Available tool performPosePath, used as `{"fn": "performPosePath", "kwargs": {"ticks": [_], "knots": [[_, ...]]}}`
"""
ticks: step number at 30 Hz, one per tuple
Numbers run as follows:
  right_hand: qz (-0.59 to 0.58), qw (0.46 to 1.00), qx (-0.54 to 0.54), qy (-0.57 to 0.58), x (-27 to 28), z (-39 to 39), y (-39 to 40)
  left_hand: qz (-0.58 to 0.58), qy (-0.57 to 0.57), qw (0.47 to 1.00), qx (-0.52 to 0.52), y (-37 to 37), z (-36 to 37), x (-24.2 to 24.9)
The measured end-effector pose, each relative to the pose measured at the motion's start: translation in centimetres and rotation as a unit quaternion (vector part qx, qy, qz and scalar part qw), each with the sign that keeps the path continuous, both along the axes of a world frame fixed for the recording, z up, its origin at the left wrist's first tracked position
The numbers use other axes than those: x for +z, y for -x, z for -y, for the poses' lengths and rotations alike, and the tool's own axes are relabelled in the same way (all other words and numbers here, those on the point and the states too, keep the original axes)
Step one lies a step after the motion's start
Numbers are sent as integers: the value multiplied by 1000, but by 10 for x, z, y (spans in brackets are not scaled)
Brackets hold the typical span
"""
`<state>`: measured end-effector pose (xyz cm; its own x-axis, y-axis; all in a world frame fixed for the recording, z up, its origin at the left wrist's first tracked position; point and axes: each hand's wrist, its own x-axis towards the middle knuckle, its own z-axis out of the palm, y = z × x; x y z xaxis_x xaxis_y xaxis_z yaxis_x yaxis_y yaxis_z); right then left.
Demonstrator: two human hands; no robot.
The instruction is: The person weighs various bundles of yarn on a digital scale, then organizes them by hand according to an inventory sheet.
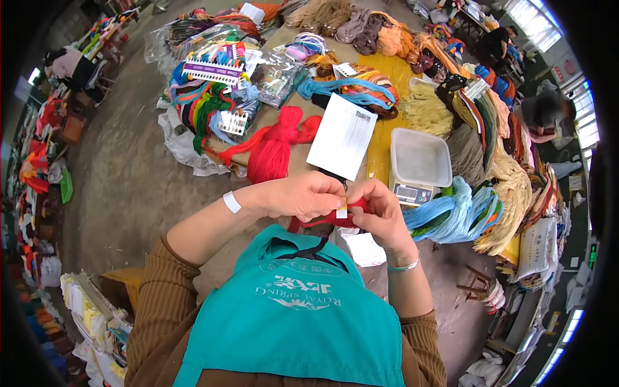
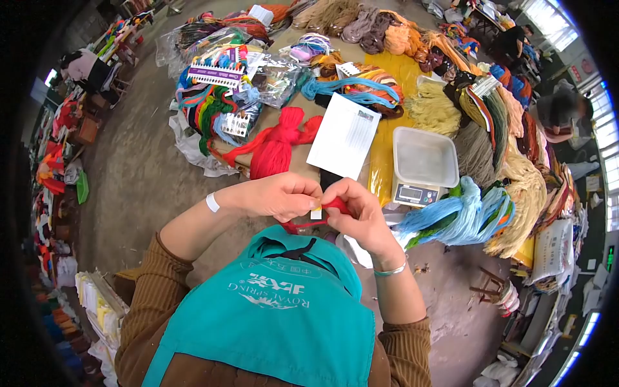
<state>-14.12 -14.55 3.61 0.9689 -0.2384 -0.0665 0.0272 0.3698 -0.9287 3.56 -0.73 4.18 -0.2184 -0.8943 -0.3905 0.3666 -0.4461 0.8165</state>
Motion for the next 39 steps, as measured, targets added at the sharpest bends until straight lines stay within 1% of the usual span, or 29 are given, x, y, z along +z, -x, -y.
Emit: {"fn": "performPosePath", "kwargs": {"ticks": [2, 3, 4, 6, 7, 9, 10, 12, 13, 14, 15, 16, 17, 18, 20, 21, 22, 24, 25, 27, 28, 30, 32, 33, 35, 36, 38, 39], "knots": [[33, 998, 38, 43, -2, 3, 2, -33, 12, 999, -6, -1, 0, 0], [35, 997, 39, 50, 0, 2, 2, -33, 13, 999, -6, -2, 0, 0], [35, 997, 39, 51, 2, 2, 1, -39, 14, 999, -9, -3, 0, 0], [33, 991, 35, 126, 6, 0, -2, -46, 14, 999, -11, -5, 1, 1], [33, 991, 35, 126, 5, 0, -3, -46, 21, 998, -24, -6, 2, 3], [67, 980, 4, 185, -1, 0, -5, -46, 27, 998, -37, -7, 3, 2], [67, 980, 4, 185, -5, 1, -5, -44, 36, 998, -36, -8, 3, 0], [88, 984, -33, 152, -11, 0, -5, -42, 46, 997, -36, -7, 6, 4], [88, 984, -34, 153, -12, -3, -6, 33, 59, 998, -9, -5, 6, 8], [75, 989, -82, 100, -11, -8, -7, 107, 72, 991, 17, -2, 7, 12], [63, 988, -130, 47, -10, -11, -8, 107, 73, 992, 15, 2, 8, 8], [53, 987, -150, 29, -10, -13, -8, 202, 146, 966, 62, 7, 8, 2], [53, 986, -153, 29, -9, -16, -8, 294, 216, 925, 107, 13, 9, 4], [49, 982, -184, 13, -9, -19, -10, 329, 201, 916, 115, 17, 7, 16], [42, 968, -248, -20, -9, -23, -10, 327, 213, 912, 128, 24, 8, 16], [42, 966, -253, -20, -9, -22, -8, 325, 225, 907, 145, 26, 10, 16], [48, 965, -256, 35, -10, -22, -5, 323, 227, 908, 140, 26, 13, 14], [48, 955, -266, 123, -14, -21, 3, 245, 176, 944, 131, 28, 19, 7], [45, 947, -273, 165, -19, -21, 7, 244, 178, 945, 124, 29, 22, 6], [28, 923, -290, 250, -22, -19, 16, 178, 71, 978, 87, 28, 30, 6], [19, 920, -277, 275, -24, -16, 22, 158, 69, 981, 88, 33, 34, 4], [-10, 916, -260, 306, -28, -8, 38, 127, 21, 990, 59, 39, 40, -1], [-51, 919, -240, 309, -23, -2, 53, 120, 29, 991, 47, 49, 46, -13], [-96, 913, -237, 317, -19, 0, 61, 118, 33, 992, 43, 56, 49, -17], [-130, 891, -215, 379, -20, 8, 82, 109, 39, 993, 6, 69, 57, -23], [-167, 872, -209, 411, -12, 9, 91, 102, 45, 994, -11, 75, 61, -26], [-199, 866, -193, 417, -15, 13, 114, 87, 51, 993, -60, 89, 70, -31], [-174, 868, -195, 422, -16, 16, 126, 76, 59, 992, -85, 95, 76, -34]]}}
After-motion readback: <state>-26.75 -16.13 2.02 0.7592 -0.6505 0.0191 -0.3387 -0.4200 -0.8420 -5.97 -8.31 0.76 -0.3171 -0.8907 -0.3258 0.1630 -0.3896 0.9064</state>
